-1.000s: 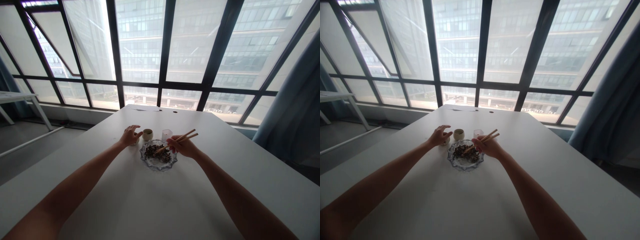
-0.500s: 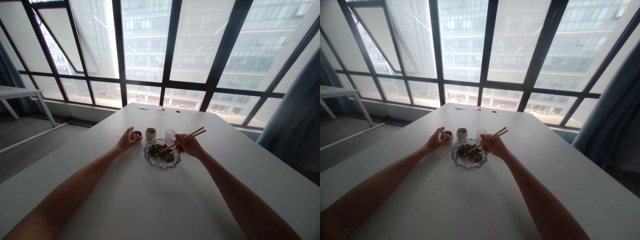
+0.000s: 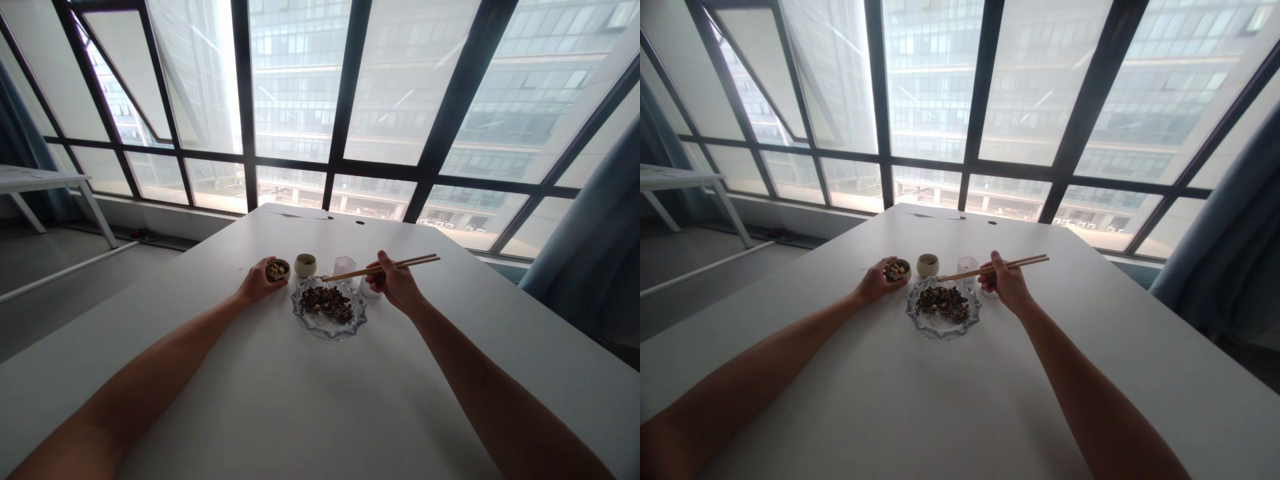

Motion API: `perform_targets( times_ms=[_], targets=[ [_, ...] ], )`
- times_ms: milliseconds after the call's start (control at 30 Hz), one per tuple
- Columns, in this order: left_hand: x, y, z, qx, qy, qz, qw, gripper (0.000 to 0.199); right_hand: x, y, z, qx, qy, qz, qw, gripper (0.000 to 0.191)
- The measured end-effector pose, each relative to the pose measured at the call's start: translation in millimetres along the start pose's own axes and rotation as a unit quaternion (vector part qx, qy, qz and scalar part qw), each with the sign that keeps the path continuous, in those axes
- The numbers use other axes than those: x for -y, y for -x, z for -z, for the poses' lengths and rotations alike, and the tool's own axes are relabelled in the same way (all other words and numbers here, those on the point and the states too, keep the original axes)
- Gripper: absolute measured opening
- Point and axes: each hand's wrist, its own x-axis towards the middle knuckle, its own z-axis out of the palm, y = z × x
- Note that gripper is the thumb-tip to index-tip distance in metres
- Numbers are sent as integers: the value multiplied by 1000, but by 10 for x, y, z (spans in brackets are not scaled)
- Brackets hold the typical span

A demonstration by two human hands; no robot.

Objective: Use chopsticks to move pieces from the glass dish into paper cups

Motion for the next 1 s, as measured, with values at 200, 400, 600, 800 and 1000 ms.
perform_targets(
  times_ms=[200, 400, 600, 800, 1000],
  targets=[
    [27, -14, -12, 6, 5, 19, 1000, 82, 8, 6, 0, 4, -7, 6, 1000, 60],
    [65, -39, 5, 21, 0, 38, 999, 88, 85, -7, 58, -3, 35, 45, 998, 64],
    [-330, -231, 13, -7, -56, -33, 998, 73, 386, 61, 283, 8, 192, 141, 971, 65],
    [-1200, -470, -577, 145, -109, -161, 970, 65, 663, 110, 540, -46, 290, 204, 934, 69],
    [-1790, -680, -1388, 276, -158, -184, 930, 83, 762, 112, 692, -57, 330, 212, 918, 72]
  ],
)
